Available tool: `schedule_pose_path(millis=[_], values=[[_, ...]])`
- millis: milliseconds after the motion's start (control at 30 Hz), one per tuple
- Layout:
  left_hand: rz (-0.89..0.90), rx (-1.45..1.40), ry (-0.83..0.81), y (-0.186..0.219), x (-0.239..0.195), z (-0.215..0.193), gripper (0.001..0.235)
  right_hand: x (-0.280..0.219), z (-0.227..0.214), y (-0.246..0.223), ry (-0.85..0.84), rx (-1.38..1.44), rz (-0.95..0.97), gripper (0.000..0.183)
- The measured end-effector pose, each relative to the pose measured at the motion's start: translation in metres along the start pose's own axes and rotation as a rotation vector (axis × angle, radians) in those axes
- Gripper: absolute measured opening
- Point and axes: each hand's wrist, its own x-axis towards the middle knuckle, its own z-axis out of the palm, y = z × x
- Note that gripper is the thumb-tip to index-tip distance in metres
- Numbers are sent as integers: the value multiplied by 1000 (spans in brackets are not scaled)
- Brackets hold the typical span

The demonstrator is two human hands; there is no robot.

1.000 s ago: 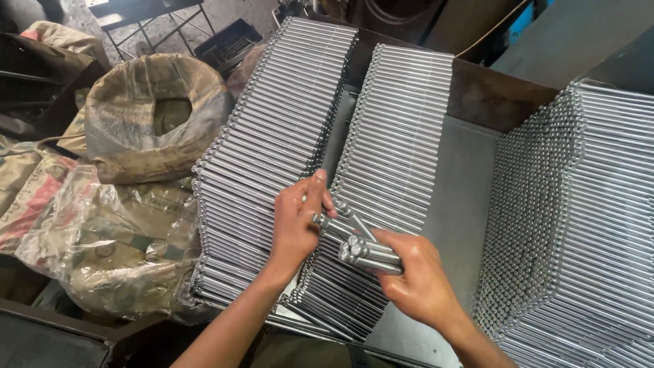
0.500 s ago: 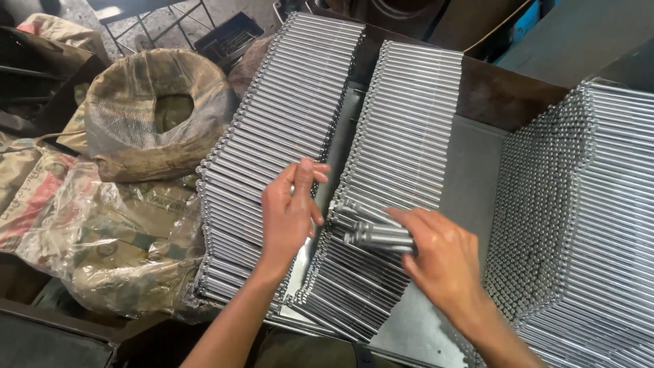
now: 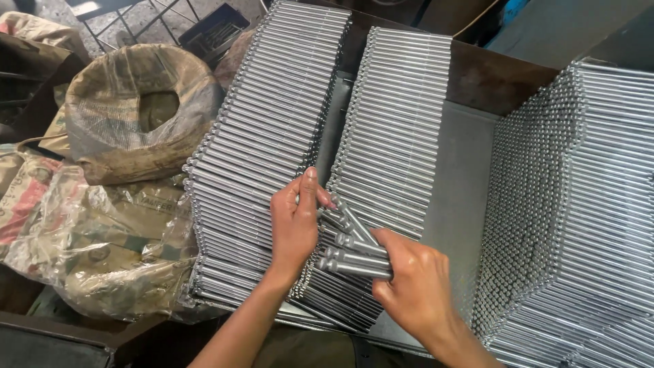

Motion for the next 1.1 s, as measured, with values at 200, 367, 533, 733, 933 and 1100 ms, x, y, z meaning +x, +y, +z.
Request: schedule_pose_path(millis=[200, 367, 533, 733, 933, 1100], values=[[-40, 39, -5, 6, -11, -2, 53, -3, 8, -8, -17, 25, -43, 66], [88, 32, 38, 17, -1, -14, 50, 5, 8, 3, -6, 83, -41, 57], [258, -59, 79, 24, 10, -19, 51, 45, 10, 33, 157, -502, -148, 75], [-33, -182, 11, 19, -8, -4, 47, 10, -11, -2, -139, 405, 36, 29], [32, -86, -2, -5, -16, 5, 50, 8, -9, -19, -42, 225, -30, 46], [97, -128, 66, 4, -10, -15, 55, 16, -7, -7, -146, 181, 5, 50]])
